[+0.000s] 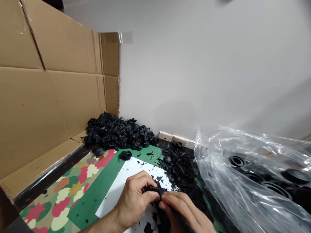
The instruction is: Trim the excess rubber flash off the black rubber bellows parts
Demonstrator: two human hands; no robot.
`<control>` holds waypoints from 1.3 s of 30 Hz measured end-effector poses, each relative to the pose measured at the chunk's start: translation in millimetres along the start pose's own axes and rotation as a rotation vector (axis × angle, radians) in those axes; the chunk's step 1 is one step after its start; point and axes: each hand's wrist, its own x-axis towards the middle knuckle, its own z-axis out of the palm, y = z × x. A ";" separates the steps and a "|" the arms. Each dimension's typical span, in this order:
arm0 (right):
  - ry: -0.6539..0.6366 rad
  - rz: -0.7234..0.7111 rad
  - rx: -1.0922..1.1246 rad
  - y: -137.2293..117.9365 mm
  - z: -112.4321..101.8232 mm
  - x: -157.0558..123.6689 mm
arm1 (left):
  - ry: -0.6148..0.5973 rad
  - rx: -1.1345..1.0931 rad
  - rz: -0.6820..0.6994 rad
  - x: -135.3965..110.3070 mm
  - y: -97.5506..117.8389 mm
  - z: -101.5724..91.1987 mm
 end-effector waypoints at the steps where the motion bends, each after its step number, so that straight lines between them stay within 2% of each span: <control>1: 0.042 -0.036 -0.045 1.9 -2.8 2.3 | -0.008 -0.008 -0.001 -0.3 0.2 0.5; 3: 0.144 0.001 -0.090 8.5 -10.0 7.1 | -0.005 -0.011 -0.014 -0.6 0.4 1.2; 5: 0.195 0.173 -0.102 16.3 -17.5 10.3 | 0.008 -0.008 -0.044 -0.5 0.1 1.3; 9: 0.178 0.533 -0.031 26.6 -24.1 7.8 | 0.014 -0.025 -0.092 0.3 -1.2 0.6; 13: 0.198 0.666 0.178 23.8 -18.3 2.5 | 0.028 -0.034 -0.103 1.2 -1.2 0.6; 18: 0.187 0.623 0.505 8.6 -8.3 4.2 | 0.036 -0.040 -0.098 2.4 -0.2 0.8; 22: 0.136 0.590 0.593 6.6 -6.5 2.7 | 0.046 -0.029 -0.101 2.2 1.4 0.4; 27: 0.060 0.490 0.567 14.1 -5.4 -1.5 | 0.059 0.015 -0.082 0.6 1.2 0.6; 35: 0.031 0.337 0.460 18.7 0.8 -7.0 | 0.138 0.155 -0.107 0.7 4.2 1.9; 39: 0.033 0.310 0.456 15.7 5.6 -8.8 | 0.138 0.211 -0.087 0.9 0.7 1.6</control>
